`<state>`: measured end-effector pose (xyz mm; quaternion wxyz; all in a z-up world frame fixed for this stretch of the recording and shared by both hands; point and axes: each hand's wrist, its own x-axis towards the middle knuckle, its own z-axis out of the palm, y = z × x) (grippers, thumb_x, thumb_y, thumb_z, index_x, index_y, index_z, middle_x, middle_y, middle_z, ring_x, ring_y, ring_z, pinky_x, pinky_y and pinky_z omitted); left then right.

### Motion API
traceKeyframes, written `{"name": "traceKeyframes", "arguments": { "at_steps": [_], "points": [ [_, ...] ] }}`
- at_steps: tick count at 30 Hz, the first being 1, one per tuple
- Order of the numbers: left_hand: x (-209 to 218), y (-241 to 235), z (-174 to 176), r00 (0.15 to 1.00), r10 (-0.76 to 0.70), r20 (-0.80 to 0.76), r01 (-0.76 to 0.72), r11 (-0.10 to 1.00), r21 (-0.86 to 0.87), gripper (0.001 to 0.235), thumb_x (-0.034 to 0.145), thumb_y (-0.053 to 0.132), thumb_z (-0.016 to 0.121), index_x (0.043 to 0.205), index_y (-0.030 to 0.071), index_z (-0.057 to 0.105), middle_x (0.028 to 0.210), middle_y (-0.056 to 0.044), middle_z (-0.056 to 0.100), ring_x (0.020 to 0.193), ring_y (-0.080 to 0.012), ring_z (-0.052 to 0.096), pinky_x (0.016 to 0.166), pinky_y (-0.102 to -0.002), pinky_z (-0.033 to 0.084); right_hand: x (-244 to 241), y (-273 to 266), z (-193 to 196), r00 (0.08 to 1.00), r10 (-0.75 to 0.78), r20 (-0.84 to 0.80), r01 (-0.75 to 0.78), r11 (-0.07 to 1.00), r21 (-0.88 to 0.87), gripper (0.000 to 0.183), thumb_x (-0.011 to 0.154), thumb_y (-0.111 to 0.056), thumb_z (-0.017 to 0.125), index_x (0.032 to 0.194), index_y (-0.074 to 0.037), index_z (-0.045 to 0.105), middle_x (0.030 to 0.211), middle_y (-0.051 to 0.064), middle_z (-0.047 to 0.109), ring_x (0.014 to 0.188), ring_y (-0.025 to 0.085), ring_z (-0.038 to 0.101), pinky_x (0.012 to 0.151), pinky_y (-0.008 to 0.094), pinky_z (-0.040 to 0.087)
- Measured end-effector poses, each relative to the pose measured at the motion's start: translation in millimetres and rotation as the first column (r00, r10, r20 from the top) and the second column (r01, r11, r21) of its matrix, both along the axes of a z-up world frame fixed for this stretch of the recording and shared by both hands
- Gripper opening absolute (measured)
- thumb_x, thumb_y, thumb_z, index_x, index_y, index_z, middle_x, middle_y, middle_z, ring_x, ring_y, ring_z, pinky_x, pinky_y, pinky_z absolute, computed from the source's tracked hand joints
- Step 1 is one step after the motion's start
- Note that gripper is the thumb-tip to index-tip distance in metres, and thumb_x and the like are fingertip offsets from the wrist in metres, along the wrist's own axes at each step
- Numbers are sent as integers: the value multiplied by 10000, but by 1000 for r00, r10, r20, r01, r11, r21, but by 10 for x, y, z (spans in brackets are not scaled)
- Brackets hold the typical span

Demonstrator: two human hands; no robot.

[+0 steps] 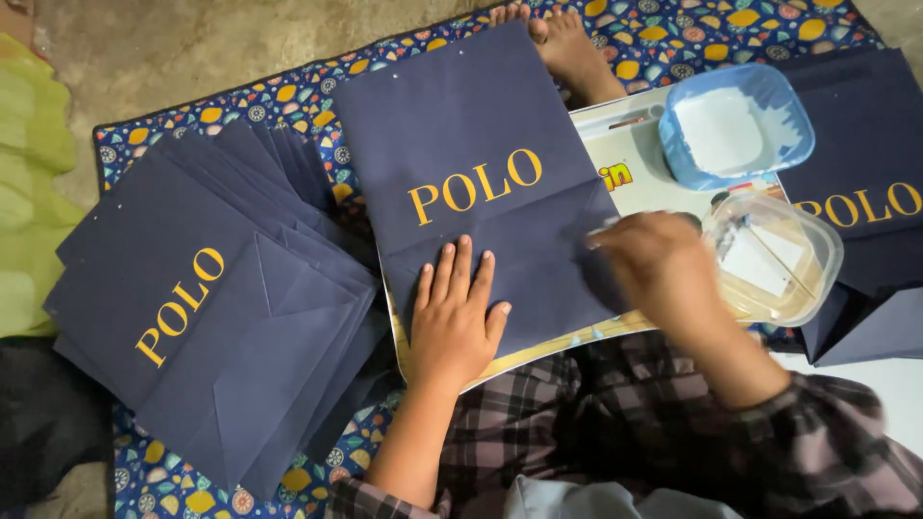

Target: The person assembles dark blue paper bags with gold 'POLO' lettering by applying white adhesive to the inner flaps using a small brush, then folding and pressing the flaps to seal the bag. The person handles multiple bags sequentially, applying glue to different sections of the inner structure and smoothing the exterior.

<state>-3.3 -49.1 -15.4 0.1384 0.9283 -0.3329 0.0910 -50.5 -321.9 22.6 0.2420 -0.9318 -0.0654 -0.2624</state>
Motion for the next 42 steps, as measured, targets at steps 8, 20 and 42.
{"name": "traceKeyframes", "arguments": {
  "at_steps": [8,20,42],
  "points": [
    [22,-13,-8,1000,15,9,-15,1000,-9,717,969,503,507,1520,46,463,1621,-248,361,1511,-383,335,1211,-558,210,25,497,-371,991,133,-4,-122,899,-420,256,970,-289,605,1146,-143,719,1209,26,694,1118,245,645,886,361,502],
    [4,-13,-21,999,35,32,-35,999,5,721,980,505,483,1538,51,429,1638,-209,351,1519,-355,329,1223,-534,219,-805,-249,-357,977,139,-160,-203,832,-516,451,986,-290,503,1390,-99,565,1476,84,561,1357,261,528,1096,381,422],
    [25,22,-31,999,-32,14,32,999,5,716,1000,506,440,1518,12,436,1607,-256,367,1505,-393,329,1204,-557,208,261,24,-289,995,-37,-90,-9,885,-466,730,951,-639,512,1392,-73,646,1349,137,681,1295,340,614,1145,460,448]
  ]
}}
